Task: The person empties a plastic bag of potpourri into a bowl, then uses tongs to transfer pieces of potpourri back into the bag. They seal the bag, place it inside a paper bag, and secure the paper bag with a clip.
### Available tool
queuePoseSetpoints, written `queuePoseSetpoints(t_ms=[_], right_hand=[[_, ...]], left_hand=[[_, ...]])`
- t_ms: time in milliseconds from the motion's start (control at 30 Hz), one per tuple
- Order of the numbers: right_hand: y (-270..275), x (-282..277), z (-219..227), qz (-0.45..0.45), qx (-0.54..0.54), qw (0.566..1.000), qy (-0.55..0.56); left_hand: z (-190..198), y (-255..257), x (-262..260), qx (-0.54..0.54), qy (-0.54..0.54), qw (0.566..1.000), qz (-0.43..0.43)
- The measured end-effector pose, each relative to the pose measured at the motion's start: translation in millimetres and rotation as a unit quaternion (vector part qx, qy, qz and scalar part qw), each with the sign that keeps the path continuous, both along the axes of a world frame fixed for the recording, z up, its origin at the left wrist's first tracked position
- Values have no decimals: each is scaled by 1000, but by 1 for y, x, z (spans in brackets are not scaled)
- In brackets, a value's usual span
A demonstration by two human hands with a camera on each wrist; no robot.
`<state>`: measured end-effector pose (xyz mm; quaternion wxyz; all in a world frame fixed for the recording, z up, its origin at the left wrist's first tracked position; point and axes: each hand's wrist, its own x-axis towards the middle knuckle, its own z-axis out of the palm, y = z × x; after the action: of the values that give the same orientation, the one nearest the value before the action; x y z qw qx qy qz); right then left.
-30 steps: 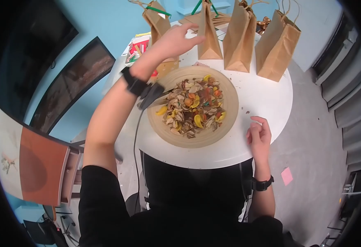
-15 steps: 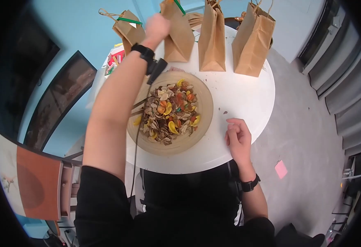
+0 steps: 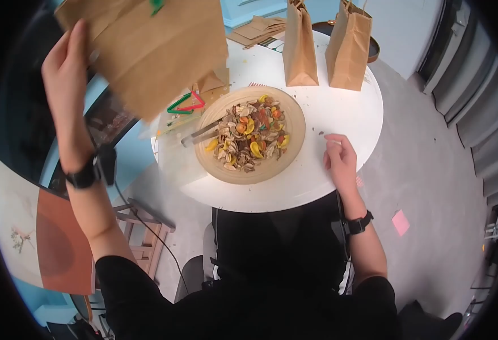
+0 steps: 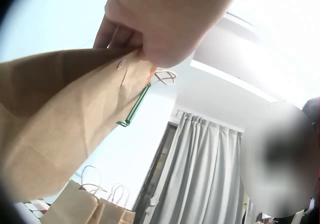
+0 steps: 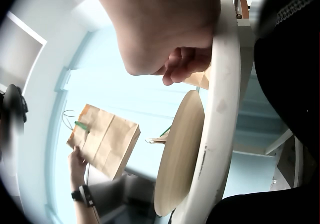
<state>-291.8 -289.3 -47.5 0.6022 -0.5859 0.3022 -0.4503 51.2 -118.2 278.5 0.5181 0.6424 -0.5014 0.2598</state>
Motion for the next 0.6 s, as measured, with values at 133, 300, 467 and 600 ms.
queuePoseSetpoints(t_ms=[133, 300, 467, 600], right_hand=[[16, -8, 21, -21, 15, 999, -28], [62, -20, 59, 17, -19, 996, -85], [93, -43, 80, -46, -110, 974, -194], [115, -60, 102, -79, -296, 944, -124]], left_hand=[[-36, 83, -44, 90, 57, 994, -22], [-110, 137, -122, 174, 235, 952, -87], [-180, 123, -148, 249, 310, 890, -224], [-229, 119, -150, 250, 333, 871, -261]])
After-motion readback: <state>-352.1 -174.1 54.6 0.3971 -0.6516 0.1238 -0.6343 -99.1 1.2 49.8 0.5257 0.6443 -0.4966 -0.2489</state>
